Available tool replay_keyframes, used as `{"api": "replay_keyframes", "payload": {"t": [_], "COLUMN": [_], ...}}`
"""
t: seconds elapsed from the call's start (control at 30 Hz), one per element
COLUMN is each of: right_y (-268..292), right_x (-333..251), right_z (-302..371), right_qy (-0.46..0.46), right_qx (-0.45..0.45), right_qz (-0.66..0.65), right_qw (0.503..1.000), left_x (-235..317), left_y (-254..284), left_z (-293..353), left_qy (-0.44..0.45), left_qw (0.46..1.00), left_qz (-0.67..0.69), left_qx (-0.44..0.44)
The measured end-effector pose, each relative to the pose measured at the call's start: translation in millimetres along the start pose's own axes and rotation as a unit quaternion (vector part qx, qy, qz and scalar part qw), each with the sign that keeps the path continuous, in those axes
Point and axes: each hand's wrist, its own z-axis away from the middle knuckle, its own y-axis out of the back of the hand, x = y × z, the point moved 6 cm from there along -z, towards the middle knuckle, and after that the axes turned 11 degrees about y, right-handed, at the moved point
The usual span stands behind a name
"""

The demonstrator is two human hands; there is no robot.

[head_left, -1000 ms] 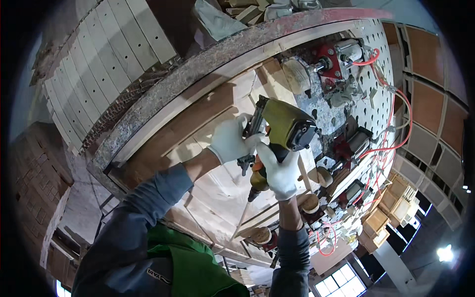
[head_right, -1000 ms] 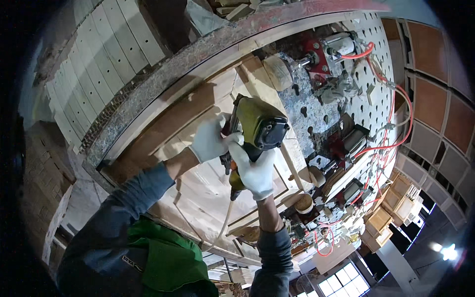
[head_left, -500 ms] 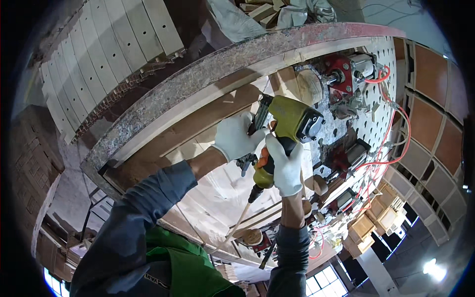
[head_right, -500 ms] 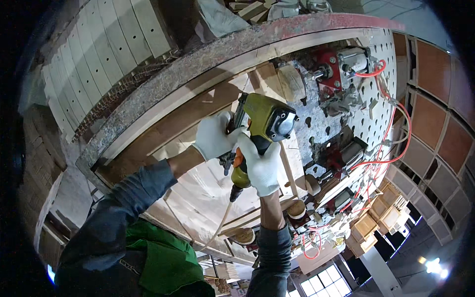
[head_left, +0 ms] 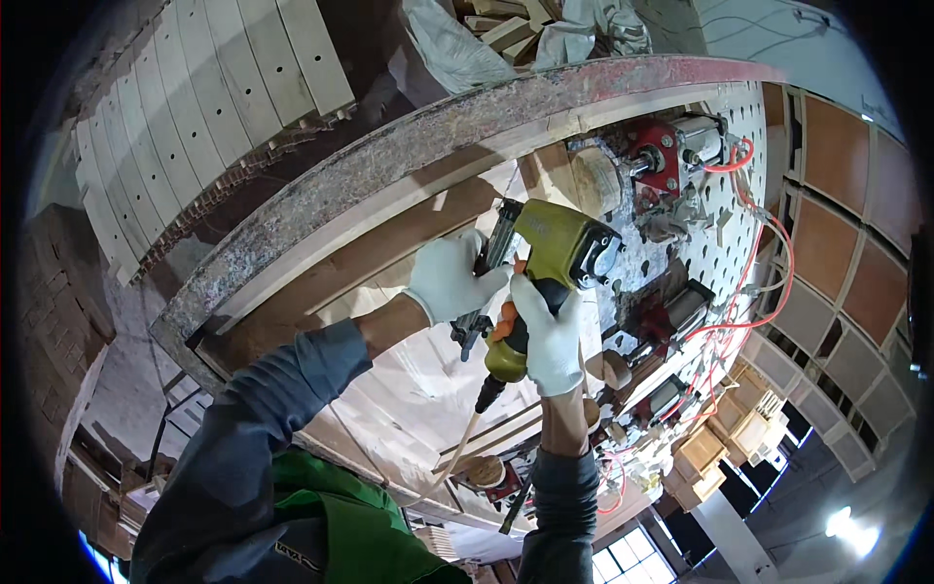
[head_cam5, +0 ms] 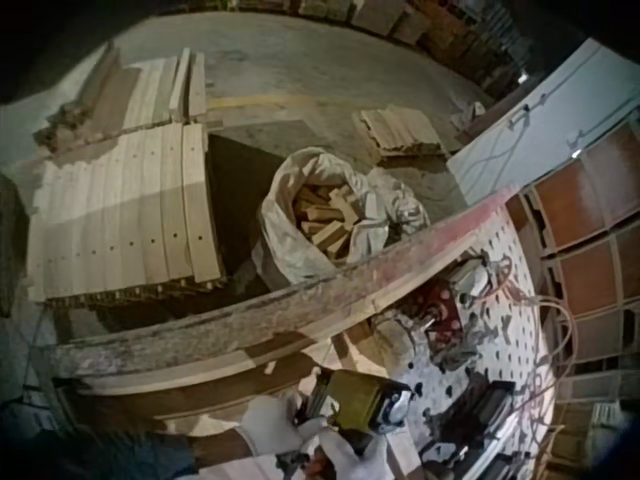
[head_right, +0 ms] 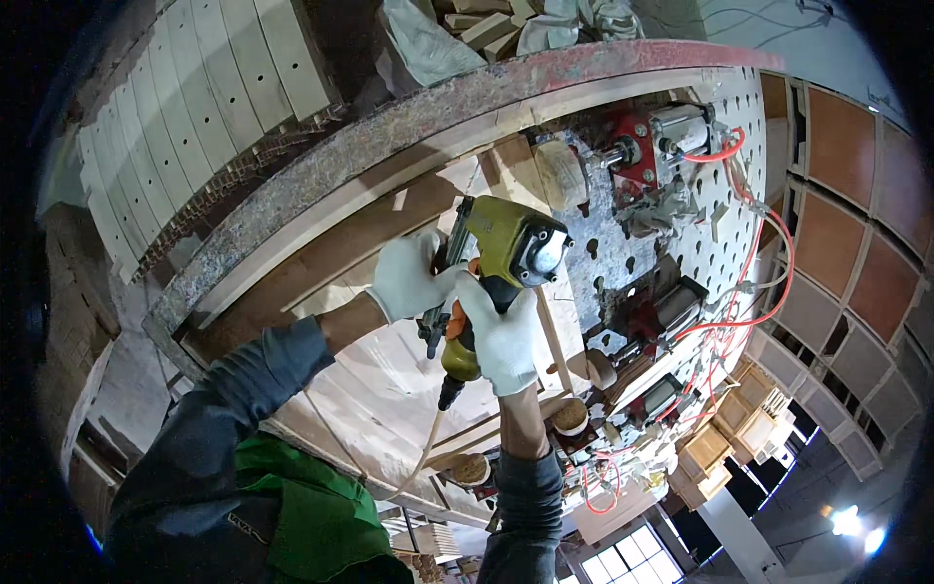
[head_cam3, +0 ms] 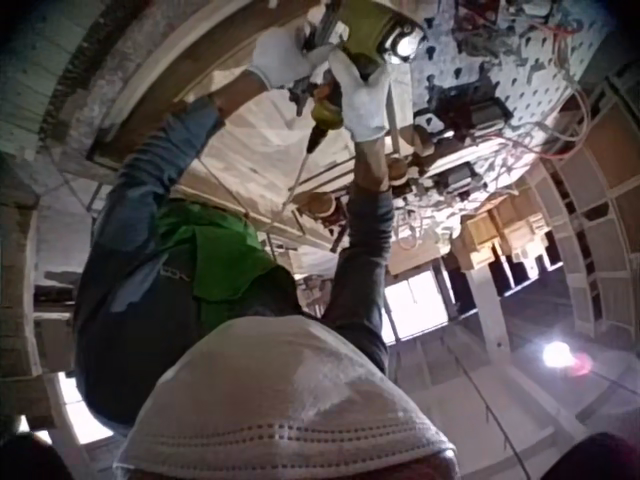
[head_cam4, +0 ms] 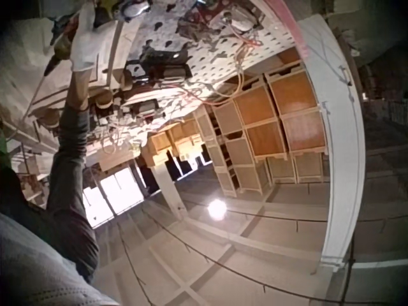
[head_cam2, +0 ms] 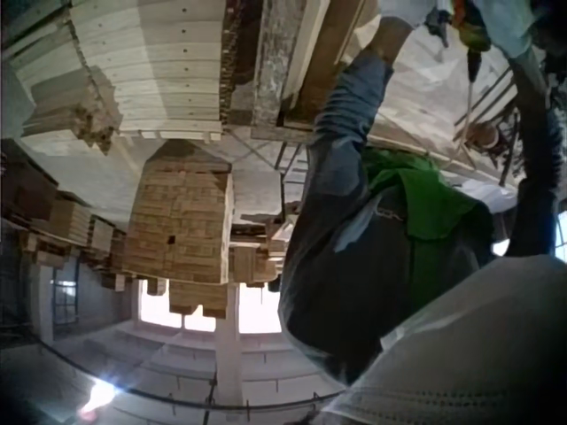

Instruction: Assembling a wooden frame by joining pieces, inserting a carved panel, and securing with a nail gun.

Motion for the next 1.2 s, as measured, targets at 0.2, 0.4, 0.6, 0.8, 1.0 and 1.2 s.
{"api": "replay_keyframes", "payload": {"t": [0.2,0.4,0.6,0.8,1.0,1.2], "right_y": [6,8,8,4,6,3], "right_x": [-10,-16,-16,-19,-16,-13], "right_z": [-20,-34,-39,-36,-31,-28], "right_qy": [0.018,0.026,0.007,0.013,0.013,-0.005], "right_qx": [0.03,0.024,0.002,-0.001,0.015,0.01], "right_qz": [-0.022,-0.027,0.0,0.004,-0.005,-0.004], "right_qw": [0.999,0.999,1.0,1.0,1.0,1.0], "left_x": [17,13,13,14,13,8], "left_y": [4,-3,-2,-3,-3,-5], "left_z": [-9,-12,-14,-13,-12,-12], "left_qy": [0.01,0.03,0.055,0.047,0.046,0.029], "left_qw": [0.986,0.98,0.984,0.986,0.99,0.993], "left_qz": [0.151,0.167,0.148,0.14,0.117,0.094], "left_qx": [0.071,0.108,0.081,0.078,0.058,0.068]}}
